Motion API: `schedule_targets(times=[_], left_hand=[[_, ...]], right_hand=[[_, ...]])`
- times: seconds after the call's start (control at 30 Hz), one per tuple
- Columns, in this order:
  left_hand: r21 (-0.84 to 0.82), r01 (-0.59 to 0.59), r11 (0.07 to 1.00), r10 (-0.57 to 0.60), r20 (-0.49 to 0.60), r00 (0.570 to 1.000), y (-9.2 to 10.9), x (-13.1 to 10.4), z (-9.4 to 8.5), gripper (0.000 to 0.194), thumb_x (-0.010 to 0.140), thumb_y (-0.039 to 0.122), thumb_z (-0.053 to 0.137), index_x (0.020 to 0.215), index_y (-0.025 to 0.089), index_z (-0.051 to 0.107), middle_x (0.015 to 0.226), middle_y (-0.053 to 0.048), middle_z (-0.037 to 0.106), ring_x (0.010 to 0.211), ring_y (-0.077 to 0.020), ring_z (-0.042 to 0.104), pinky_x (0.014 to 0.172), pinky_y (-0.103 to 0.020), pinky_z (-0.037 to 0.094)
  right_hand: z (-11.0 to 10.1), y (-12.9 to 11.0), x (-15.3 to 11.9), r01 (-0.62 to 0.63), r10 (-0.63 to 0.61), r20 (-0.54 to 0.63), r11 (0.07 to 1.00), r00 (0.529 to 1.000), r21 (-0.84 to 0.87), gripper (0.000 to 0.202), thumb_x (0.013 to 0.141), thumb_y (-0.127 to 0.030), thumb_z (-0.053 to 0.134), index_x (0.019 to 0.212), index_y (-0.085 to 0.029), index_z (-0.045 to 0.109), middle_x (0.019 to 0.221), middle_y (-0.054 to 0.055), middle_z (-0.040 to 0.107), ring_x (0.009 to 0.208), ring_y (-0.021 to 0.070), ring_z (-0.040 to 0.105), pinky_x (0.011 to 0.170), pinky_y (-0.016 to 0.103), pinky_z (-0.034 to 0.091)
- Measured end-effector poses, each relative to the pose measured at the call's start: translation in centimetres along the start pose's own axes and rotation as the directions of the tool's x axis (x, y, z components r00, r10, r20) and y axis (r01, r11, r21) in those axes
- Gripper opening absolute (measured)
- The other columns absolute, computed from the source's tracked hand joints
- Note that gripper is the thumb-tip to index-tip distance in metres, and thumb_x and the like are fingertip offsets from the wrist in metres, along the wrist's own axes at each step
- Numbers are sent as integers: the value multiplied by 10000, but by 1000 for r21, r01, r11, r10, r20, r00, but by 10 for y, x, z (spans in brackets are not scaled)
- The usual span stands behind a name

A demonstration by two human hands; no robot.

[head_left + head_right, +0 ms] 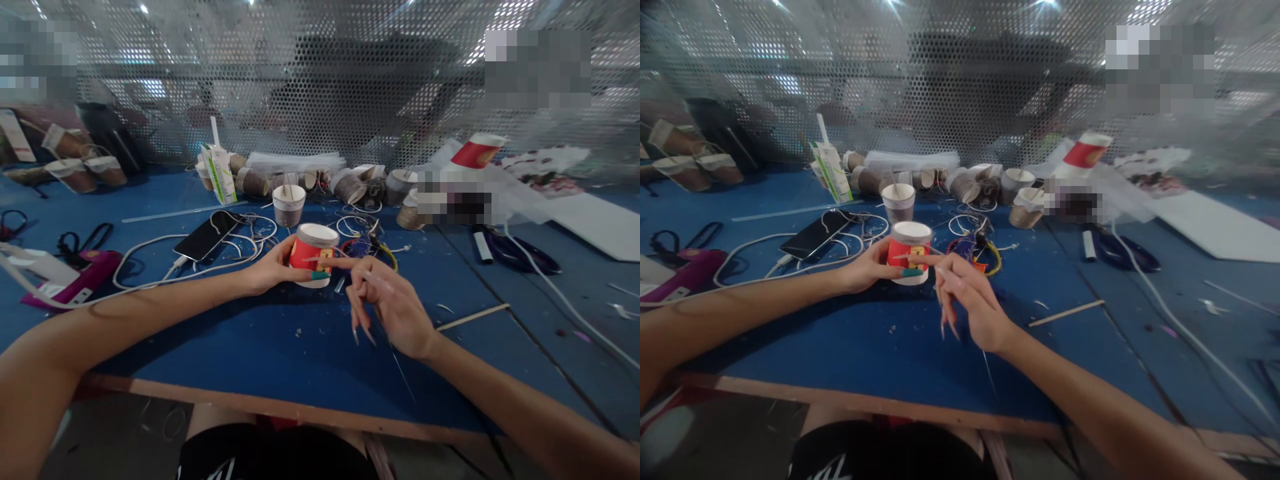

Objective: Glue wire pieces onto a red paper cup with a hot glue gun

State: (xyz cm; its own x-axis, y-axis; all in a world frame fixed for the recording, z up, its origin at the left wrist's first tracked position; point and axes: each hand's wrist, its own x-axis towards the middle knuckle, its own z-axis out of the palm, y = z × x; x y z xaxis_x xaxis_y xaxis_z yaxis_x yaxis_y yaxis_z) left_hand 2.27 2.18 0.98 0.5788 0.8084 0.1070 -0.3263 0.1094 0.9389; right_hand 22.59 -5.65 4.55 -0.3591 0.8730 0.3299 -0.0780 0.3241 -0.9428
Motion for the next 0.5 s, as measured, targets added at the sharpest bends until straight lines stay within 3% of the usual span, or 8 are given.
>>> schedule_targets(times=[0.1,0.17,0.37,0.5], left_hand=[[16,-17,1000,17,-9,1000,0,0,1,654,527,194,908,1097,188,589,1089,-48,716,981,-201,682,956,-385,515],[40,-26,999,26,-7,1000,-1,0,1,645,545,201,900,1108,191,585,1113,-56,710,1009,-215,676,969,-397,507],[93,-11,996,12,-4,1000,-1,0,-1,649,552,234,905,1112,186,581,1121,-74,705,1063,-258,665,974,-433,504],[54,3,999,-2,-15,1000,1,-1,-1,693,528,250,918,1134,187,588,1115,-82,719,1052,-263,675,970,-440,511]], right_hand=[[0,4,-3,72,-64,101,994,993,-77,335,963,-513,521,797,-222,537,645,-23,579,364,86,466,427,287,550],[-3,6,-5,99,-87,91,985,992,-139,335,981,-509,486,823,-222,552,701,-8,607,368,87,486,419,293,542],[-5,4,-3,136,-157,-82,967,984,-215,425,1007,-436,444,647,-222,515,469,-38,532,300,95,434,369,260,464],[-8,0,-1,174,-229,-213,952,950,-250,472,976,-462,485,577,-211,499,510,6,620,307,99,445,337,256,418]])
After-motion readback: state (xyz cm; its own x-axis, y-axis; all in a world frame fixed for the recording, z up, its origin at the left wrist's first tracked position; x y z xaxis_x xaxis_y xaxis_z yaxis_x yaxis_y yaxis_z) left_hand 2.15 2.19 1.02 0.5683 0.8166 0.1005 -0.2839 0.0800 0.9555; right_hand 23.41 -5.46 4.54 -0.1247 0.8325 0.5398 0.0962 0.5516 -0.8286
